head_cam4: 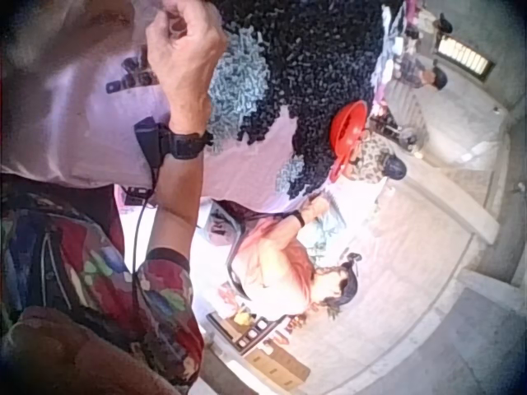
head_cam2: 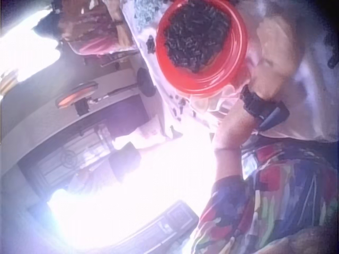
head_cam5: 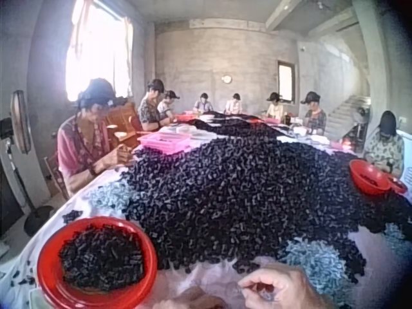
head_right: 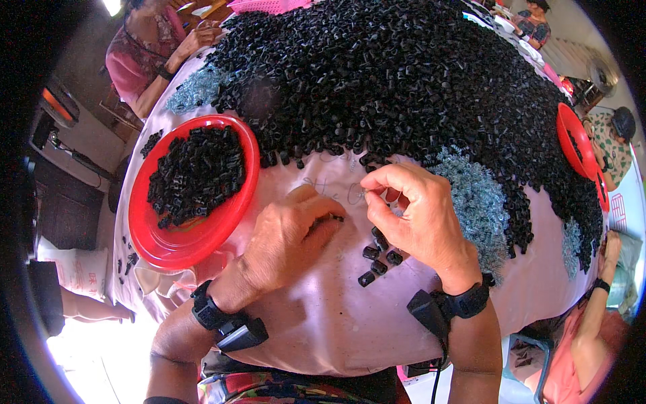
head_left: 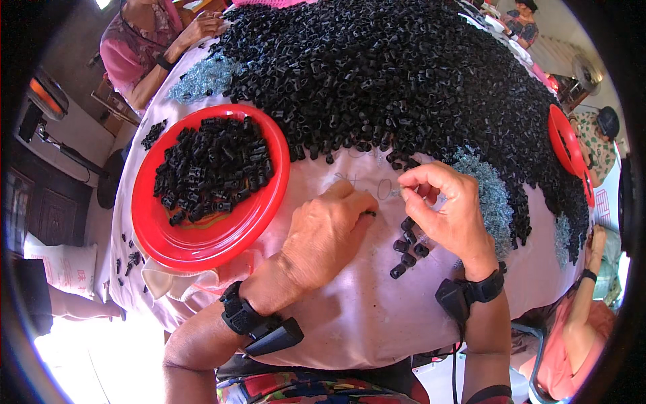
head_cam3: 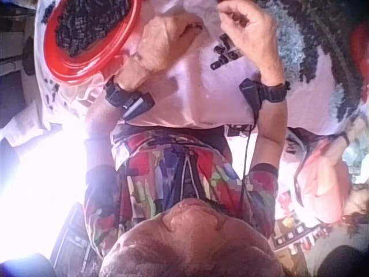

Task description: Manually assembling small black plastic components by joining them together.

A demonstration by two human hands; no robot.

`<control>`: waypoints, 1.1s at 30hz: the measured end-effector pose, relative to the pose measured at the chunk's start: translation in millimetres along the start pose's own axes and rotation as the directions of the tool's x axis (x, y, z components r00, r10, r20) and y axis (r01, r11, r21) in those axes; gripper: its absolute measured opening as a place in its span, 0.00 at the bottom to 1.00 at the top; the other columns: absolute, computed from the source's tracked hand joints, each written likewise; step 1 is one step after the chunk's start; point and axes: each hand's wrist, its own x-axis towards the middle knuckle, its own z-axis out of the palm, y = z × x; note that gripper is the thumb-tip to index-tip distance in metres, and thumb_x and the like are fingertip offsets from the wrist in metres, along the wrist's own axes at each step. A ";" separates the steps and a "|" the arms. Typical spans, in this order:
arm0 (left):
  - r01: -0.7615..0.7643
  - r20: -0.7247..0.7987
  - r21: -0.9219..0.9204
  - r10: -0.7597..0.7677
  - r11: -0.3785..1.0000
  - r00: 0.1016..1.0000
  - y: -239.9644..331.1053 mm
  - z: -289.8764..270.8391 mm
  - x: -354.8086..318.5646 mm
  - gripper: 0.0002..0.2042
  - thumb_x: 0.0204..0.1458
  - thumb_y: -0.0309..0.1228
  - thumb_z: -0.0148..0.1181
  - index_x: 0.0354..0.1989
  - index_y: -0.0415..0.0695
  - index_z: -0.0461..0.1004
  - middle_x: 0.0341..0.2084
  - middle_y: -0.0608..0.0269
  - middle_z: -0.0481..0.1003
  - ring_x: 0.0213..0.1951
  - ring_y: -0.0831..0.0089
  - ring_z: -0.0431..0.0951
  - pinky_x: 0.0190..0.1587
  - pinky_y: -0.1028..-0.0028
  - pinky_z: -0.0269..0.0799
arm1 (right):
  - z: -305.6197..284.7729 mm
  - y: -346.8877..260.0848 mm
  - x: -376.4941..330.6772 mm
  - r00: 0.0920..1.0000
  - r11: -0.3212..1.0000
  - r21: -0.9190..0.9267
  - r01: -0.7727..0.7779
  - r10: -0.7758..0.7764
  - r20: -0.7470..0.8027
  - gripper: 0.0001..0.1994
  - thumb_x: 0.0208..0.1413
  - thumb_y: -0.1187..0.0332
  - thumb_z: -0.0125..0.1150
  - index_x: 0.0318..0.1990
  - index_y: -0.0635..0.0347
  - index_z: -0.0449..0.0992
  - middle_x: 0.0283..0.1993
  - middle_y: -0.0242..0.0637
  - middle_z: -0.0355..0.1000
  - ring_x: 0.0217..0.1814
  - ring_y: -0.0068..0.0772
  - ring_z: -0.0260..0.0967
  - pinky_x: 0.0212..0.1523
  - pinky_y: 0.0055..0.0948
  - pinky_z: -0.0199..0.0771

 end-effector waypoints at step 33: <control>-0.068 -0.095 -0.358 0.036 0.931 0.995 15.5 33.3 8.7 0.11 0.60 0.23 0.58 0.50 0.37 0.77 0.36 0.54 0.81 0.35 0.63 0.82 0.37 0.66 0.77 | -11.0 8.3 1.8 0.996 0.974 0.211 -0.083 0.086 -0.007 0.06 0.55 0.76 0.68 0.41 0.62 0.84 0.32 0.29 0.82 0.29 0.12 0.72 0.30 0.18 0.72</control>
